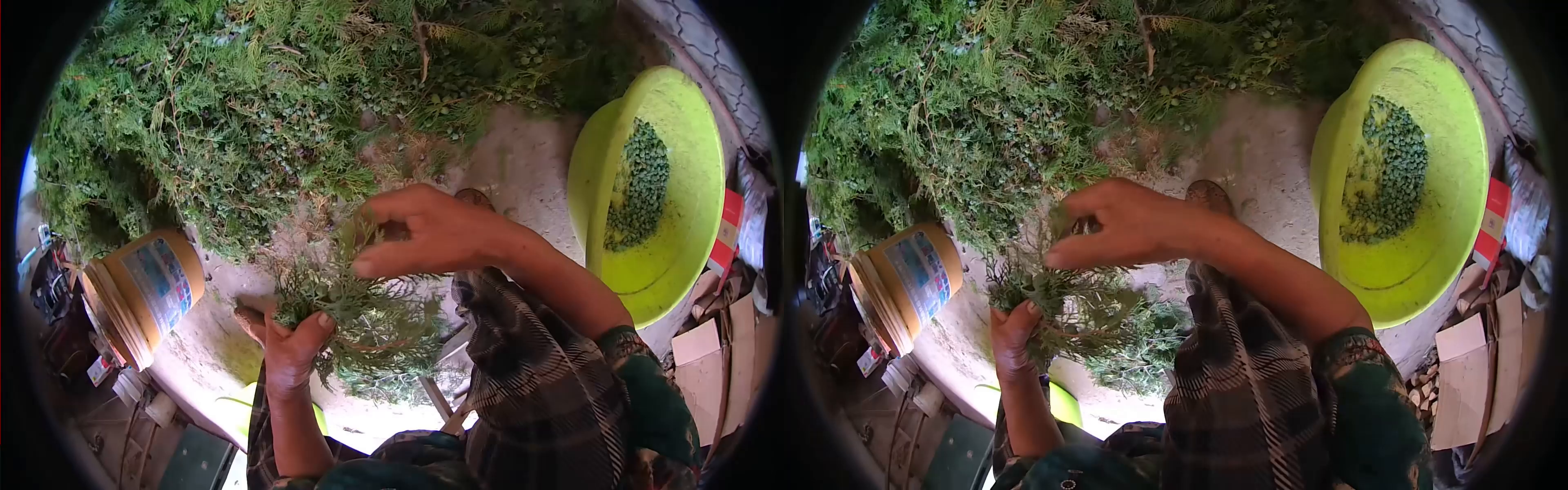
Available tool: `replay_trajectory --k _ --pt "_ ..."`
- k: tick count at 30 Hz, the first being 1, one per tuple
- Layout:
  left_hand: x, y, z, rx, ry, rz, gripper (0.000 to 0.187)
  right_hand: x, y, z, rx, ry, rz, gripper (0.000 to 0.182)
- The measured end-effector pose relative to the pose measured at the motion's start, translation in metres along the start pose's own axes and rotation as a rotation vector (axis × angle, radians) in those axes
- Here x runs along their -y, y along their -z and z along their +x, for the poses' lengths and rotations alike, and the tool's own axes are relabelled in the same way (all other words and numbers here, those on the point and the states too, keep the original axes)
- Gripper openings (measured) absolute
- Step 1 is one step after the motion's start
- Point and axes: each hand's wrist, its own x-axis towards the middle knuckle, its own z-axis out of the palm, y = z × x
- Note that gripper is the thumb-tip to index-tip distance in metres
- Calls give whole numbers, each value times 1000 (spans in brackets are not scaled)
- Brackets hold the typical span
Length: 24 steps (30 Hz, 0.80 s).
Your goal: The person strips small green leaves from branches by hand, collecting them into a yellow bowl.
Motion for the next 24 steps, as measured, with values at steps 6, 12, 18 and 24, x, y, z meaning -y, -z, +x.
replay_trajectory --k 6,12,18,24 --pt "1 22 9 57 70 85 18 -1 11 0 240 -186 130 29" --pt "-8 20 6 -105 109 36 13 3 48 -16 -349 -259 620 8" --pt "-3 1 9 -65 70 76 12 15 -2 -11 60 -299 378 19" --pt "1 -2 8 74 5 -8 10 -9 -21 -10 -1 -136 -89 33"
